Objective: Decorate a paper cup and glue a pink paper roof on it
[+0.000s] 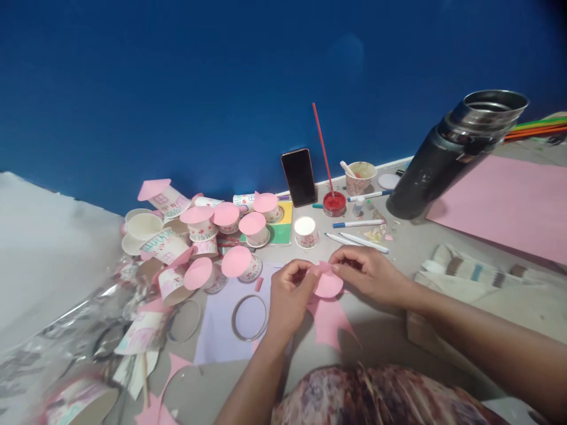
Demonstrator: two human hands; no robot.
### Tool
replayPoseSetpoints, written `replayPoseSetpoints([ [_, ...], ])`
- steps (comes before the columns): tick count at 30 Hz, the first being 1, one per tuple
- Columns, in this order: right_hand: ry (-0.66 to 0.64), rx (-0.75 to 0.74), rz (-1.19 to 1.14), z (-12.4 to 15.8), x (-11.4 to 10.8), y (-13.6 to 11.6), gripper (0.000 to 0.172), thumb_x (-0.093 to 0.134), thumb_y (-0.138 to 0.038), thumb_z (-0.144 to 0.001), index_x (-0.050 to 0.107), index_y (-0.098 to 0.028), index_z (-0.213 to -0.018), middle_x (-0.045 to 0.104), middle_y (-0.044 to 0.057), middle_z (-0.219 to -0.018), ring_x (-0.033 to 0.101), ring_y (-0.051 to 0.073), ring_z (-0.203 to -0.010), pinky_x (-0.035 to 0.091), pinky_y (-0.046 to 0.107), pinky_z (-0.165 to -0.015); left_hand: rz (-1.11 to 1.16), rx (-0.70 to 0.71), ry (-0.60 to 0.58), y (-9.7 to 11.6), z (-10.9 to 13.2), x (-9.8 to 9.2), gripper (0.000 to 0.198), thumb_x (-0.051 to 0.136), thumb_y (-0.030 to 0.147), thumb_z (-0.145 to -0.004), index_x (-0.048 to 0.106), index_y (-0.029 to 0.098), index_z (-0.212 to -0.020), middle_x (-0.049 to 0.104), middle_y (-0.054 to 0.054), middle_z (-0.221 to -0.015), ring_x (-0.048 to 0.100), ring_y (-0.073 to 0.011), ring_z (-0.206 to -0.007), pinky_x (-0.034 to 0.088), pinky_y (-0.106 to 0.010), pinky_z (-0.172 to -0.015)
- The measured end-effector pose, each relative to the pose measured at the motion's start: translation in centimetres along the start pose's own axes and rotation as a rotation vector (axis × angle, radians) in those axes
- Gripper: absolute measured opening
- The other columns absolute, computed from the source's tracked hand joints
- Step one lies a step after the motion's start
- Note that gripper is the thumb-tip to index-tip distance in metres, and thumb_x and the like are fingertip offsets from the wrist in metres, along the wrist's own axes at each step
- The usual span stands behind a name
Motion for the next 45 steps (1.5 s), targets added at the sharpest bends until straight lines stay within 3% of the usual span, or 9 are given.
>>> replayPoseSetpoints([
  [5,-0.018,-0.112,0.068,0.4,0.3,-0.3,0.016,0.058,-0.027,-0.094,0.072,-0.020,-0.088,0.071,0.001,-0.080,0.057,0.014,-0.068,0.042,0.027,-0.067,-0.098,0.007,-0.034,-0.2,0.3,0.0,0.014,0.073,0.031,-0.080,0.076,0.018,-0.082,0.070,-0.002,-0.074,0.056,-0.0137,-0.064,0.044,-0.025,-0.062],
  [9,-0.051,-0.127,0.108,0.6,0.6,-0.1,0.016,0.058,-0.025,-0.093,0.070,-0.020,-0.084,0.071,0.001,-0.080,0.057,0.014,-0.068,0.041,0.027,-0.067,-0.091,-0.008,-0.063,0.0,0.4,-0.1,0.026,0.076,0.032,-0.077,0.079,0.018,-0.099,0.072,-0.003,-0.081,0.058,-0.0141,-0.066,0.045,-0.025,-0.061],
  [14,-0.078,-0.056,0.067,0.6,0.8,-0.3,0.015,0.057,-0.024,-0.089,0.071,-0.020,-0.084,0.071,0.001,-0.079,0.057,0.015,-0.069,0.040,0.027,-0.066,-0.046,-0.084,-0.083,0.0,0.5,0.0,0.015,0.078,0.031,-0.073,0.073,0.017,-0.070,0.064,0.000,-0.063,0.052,-0.0121,-0.059,0.040,-0.024,-0.057],
  [20,-0.113,0.125,-0.038,0.7,1.0,0.3,0.018,0.061,-0.031,-0.085,0.073,-0.020,-0.092,0.066,-0.002,-0.072,0.052,0.014,-0.064,0.036,0.027,-0.058,-0.018,-0.124,-0.009,-0.8,0.5,-0.1,0.015,0.077,0.031,-0.070,0.073,0.016,-0.067,0.065,0.000,-0.066,0.053,-0.0123,-0.064,0.041,-0.024,-0.062],
  [24,-0.108,0.073,-0.018,0.8,1.6,0.6,0.022,0.061,-0.038,-0.089,0.070,-0.020,-0.082,0.064,-0.002,-0.068,0.053,0.015,-0.064,0.036,0.028,-0.059,-0.015,-0.117,-0.009,-0.5,0.9,0.2,0.018,0.077,0.032,-0.067,0.071,0.016,-0.062,0.061,0.000,-0.059,0.049,-0.0119,-0.059,0.038,-0.024,-0.058],
  [32,0.056,-0.097,0.176,0.3,2.3,0.9,0.017,0.058,-0.022,-0.086,0.060,-0.022,-0.069,0.066,0.001,-0.066,0.059,0.019,-0.063,0.040,0.032,-0.060,-0.051,-0.018,-0.043,-1.0,0.4,0.3,0.023,0.076,0.033,-0.067,0.067,0.015,-0.057,0.056,0.000,-0.053,0.046,-0.0118,-0.053,0.035,-0.024,-0.052],
  [42,0.057,-0.075,0.192,0.9,1.1,0.3,0.008,0.066,-0.026,-0.083,0.069,-0.020,-0.079,0.067,-0.001,-0.070,0.055,0.016,-0.064,0.034,0.028,-0.060,-0.092,0.060,0.020,-1.6,0.2,0.6,0.024,0.082,0.038,-0.074,0.075,0.016,-0.068,0.061,-0.001,-0.059,0.047,-0.0120,-0.055,0.037,-0.022,-0.047],
  [45,0.066,-0.030,0.123,0.8,1.2,1.0,0.005,0.062,-0.018,-0.080,0.067,-0.018,-0.078,0.067,-0.001,-0.071,0.056,0.015,-0.066,0.035,0.026,-0.060,-0.075,0.050,0.039,-1.7,0.4,0.8,0.022,0.083,0.034,-0.073,0.075,0.015,-0.069,0.062,0.000,-0.060,0.050,-0.0115,-0.058,0.039,-0.020,-0.049],
])
Point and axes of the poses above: each hand's wrist, its own z-axis away from the middle knuckle, its own x-axis out of the palm, y = z × x, the point moved 4 cm from there along -z, towards the middle knuckle
